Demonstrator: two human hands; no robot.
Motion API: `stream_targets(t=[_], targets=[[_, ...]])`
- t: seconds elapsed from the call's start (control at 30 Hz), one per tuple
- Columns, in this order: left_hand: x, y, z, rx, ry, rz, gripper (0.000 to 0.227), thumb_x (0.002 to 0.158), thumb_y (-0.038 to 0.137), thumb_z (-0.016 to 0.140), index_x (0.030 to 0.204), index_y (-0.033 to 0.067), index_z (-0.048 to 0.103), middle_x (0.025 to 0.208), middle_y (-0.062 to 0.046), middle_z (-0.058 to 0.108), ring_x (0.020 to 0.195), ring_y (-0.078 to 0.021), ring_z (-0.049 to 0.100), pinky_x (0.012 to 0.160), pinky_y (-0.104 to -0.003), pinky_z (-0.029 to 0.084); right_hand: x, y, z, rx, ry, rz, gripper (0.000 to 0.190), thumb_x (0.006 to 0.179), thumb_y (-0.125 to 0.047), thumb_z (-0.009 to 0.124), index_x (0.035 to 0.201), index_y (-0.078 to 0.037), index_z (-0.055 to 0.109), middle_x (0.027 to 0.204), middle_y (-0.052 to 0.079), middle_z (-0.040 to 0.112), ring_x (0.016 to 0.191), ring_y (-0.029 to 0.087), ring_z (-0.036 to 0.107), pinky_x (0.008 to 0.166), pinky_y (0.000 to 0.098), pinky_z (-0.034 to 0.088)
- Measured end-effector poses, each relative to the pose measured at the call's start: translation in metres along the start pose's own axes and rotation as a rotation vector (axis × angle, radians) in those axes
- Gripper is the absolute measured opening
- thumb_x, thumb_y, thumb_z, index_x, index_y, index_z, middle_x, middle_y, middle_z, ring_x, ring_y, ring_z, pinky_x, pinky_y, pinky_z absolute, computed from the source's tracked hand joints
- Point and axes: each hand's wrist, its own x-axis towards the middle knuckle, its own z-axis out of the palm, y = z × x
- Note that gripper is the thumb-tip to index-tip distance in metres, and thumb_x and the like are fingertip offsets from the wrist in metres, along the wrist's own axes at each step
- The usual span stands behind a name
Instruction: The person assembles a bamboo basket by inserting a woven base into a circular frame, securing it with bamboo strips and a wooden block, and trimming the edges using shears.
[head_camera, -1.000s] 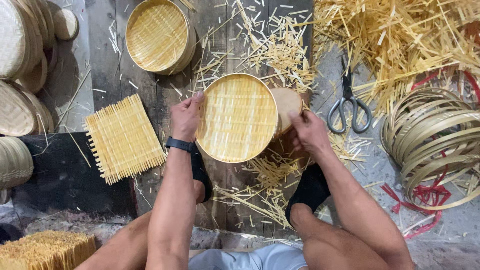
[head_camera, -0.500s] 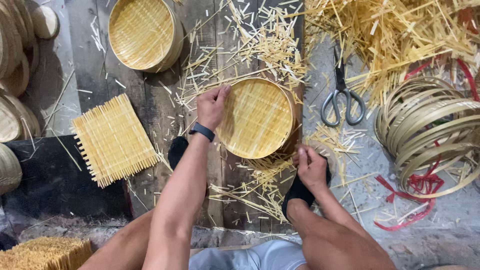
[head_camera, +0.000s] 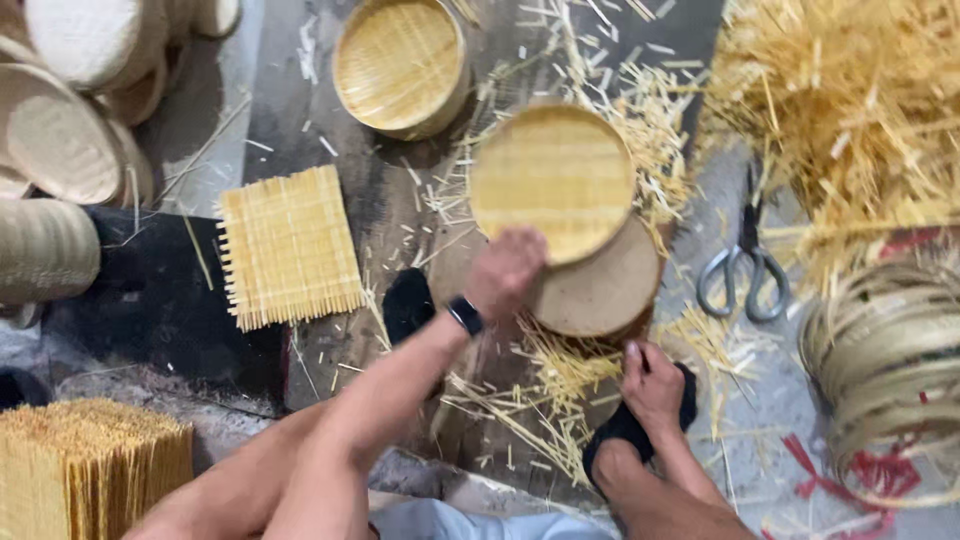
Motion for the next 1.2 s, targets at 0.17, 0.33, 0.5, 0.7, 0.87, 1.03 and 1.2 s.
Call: stream_targets(t=[0.17,0.33,0.5,0.7,0.87,1.03,1.2], targets=[[0.036,-0.16,-0.056,0.309,0.167,-0.202,0.041,0.089,-0.004,0.055,0.128,0.0048,0.067,0.132,-0.016,0.069,0.13,-0.0319,0.061,0.122,-0.054,0.034,-0.001,0.008,0.003,-0.094,-0.017,-0.091,0.021,0.1,-0.025,0.063,0.104,-0.007,0.071,0.09,0.019,0.071,0.082,0.038,0.071,0.071,0.0433,0.055],[0.042,-0.236,-0.066,0.264,0.112,-0.442,0.047,0.081,-0.007,0.056,0.121,0.0101,0.073,0.133,-0.01,0.07,0.133,-0.0288,0.058,0.122,-0.05,0.03,-0.001,0.007,0.006,-0.08,-0.042,-0.036,0.02,0.098,-0.025,0.062,0.104,-0.008,0.071,0.087,0.018,0.07,0.079,0.035,0.071,0.071,0.0423,0.055],[0.032,-0.255,-0.055,0.208,0.036,-0.465,0.049,0.079,-0.003,0.059,0.125,0.0089,0.071,0.136,-0.011,0.067,0.134,-0.0295,0.055,0.118,-0.049,0.032,-0.001,-0.003,0.008,-0.095,-0.052,0.06,0.021,0.096,-0.027,0.066,0.102,-0.008,0.071,0.08,0.016,0.068,0.07,0.032,0.068,0.067,0.0399,0.054],[0.026,-0.26,-0.049,0.194,-0.007,-0.486,0.042,0.088,-0.002,0.057,0.126,0.0107,0.07,0.139,-0.007,0.066,0.138,-0.0277,0.053,0.12,-0.049,0.033,0.0,-0.005,0.011,-0.163,-0.056,0.061,0.021,0.096,-0.03,0.067,0.099,-0.009,0.071,0.076,0.015,0.067,0.067,0.032,0.067,0.065,0.0404,0.054],[0.028,-0.248,-0.062,0.245,0.028,-0.481,0.047,0.092,0.01,0.063,0.139,0.0089,0.06,0.148,-0.013,0.057,0.143,-0.0323,0.046,0.123,-0.052,0.026,0.0,0.005,0.013,-0.225,-0.088,0.074,0.025,0.099,-0.033,0.066,0.096,-0.008,0.068,0.078,0.016,0.068,0.071,0.035,0.067,0.067,0.042,0.054],[-0.024,-0.193,-0.088,0.408,0.037,-0.927,0.092,0.085,0.037,0.076,0.158,0.0036,0.03,0.162,-0.023,0.032,0.151,-0.036,0.028,0.125,-0.053,0.014,-0.001,0.004,0.01,-0.18,-0.042,-0.043,0.022,0.098,-0.032,0.065,0.1,-0.011,0.071,0.083,0.017,0.069,0.076,0.037,0.068,0.066,0.0434,0.053],[-0.129,-0.174,-0.118,0.335,-0.247,-1.695,0.127,0.066,0.063,0.09,0.156,-0.0018,0.029,0.161,-0.029,0.026,0.151,-0.0445,0.024,0.123,-0.048,0.025,-0.002,0.001,0.007,-0.157,-0.072,0.012,0.023,0.098,-0.033,0.065,0.103,-0.012,0.072,0.08,0.016,0.069,0.072,0.034,0.069,0.066,0.0429,0.054]])
